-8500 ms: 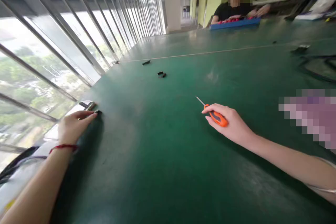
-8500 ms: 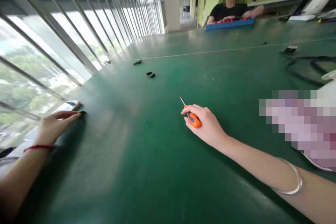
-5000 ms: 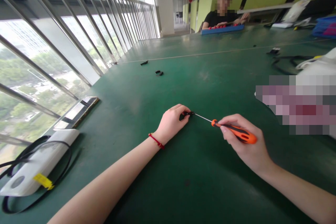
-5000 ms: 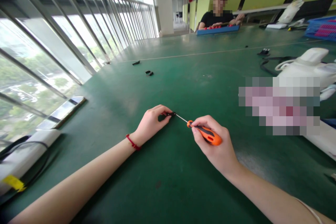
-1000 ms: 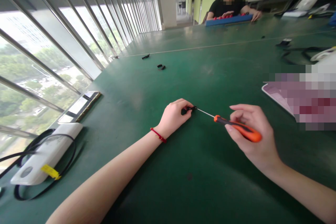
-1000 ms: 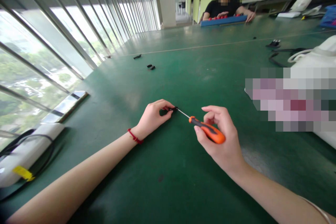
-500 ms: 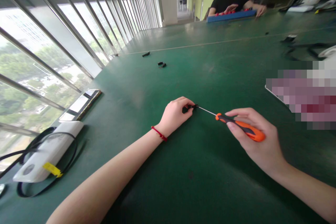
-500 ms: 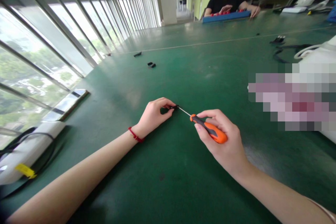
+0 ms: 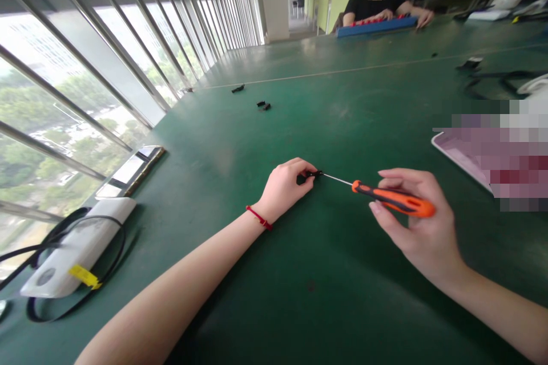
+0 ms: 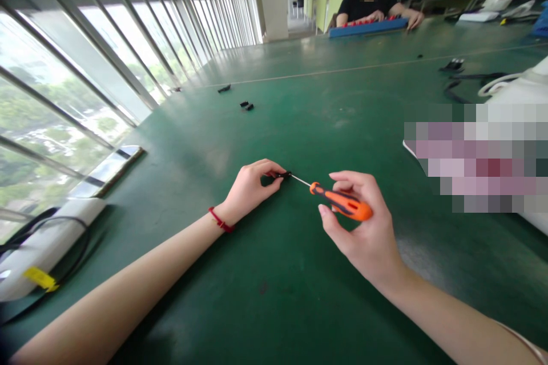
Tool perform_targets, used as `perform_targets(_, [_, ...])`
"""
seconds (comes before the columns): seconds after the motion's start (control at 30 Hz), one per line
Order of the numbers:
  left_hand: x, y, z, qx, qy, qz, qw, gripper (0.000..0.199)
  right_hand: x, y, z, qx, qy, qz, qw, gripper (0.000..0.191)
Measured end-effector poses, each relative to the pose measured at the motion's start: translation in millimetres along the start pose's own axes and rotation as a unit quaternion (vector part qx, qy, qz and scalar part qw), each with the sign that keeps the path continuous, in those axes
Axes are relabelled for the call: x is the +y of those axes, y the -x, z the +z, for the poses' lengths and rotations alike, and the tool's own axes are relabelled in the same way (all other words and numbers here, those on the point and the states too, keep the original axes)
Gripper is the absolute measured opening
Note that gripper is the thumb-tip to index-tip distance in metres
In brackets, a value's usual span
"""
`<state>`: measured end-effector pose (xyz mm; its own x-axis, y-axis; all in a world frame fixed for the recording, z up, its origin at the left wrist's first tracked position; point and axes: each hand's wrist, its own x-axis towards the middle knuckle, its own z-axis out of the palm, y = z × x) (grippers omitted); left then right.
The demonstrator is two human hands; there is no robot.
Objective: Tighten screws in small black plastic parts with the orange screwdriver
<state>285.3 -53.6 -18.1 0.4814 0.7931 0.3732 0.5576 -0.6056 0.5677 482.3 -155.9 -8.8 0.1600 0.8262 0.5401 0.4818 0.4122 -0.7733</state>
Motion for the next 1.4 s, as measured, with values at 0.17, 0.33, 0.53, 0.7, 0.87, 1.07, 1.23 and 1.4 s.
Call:
perform_targets(0.17, [-0.1, 0.0, 0.3, 0.001, 0.000, 0.000, 1.000, 0.017, -0.4, 0.2, 0.1, -0.069, 0.007, 0.050, 0.996, 0.015])
perform_targets(0.33, [-0.6, 0.2, 0.4, 0.000, 0.001, -0.001, 1.000, 0.016, -1.1, -0.1, -0.2, -0.004, 0.006, 0.009, 1.000, 0.027])
perform_targets(0.53, [-1.5, 0.0, 1.4, 0.001, 0.000, 0.004, 1.000, 0.016, -2.2, 0.5, -1.0, -0.060, 0.014, 0.042, 0.997, 0.015])
perform_targets(0.7, [-1.6, 0.3, 1.5, 0.001, -0.001, 0.004, 1.000, 0.016, -1.0, 0.8, -0.3, -0.009, -0.001, 0.007, 1.000, 0.031])
perform_targets(0.87, [-1.6, -0.3, 0.7, 0.001, 0.002, 0.002, 1.000, 0.016, -2.8, 0.7, -1.2, -0.075, 0.008, 0.042, 0.996, 0.016])
perform_targets(1.07, [-1.4, -0.4, 0.6, 0.000, -0.003, 0.005, 1.000, 0.017, -1.6, 0.4, -0.7, -0.013, -0.002, -0.003, 1.000, 0.033])
perform_targets(1.23, [-1.3, 0.4, 0.5, -0.001, -0.005, 0.003, 1.000, 0.016, -3.4, 0.2, -2.3, -0.102, -0.006, 0.060, 0.993, 0.019])
perform_targets(1.4, [-1.0, 0.2, 0.5, -0.001, -0.006, 0.004, 1.000, 0.016, -4.3, -0.8, -1.1, -0.032, -0.014, 0.027, 0.999, 0.031])
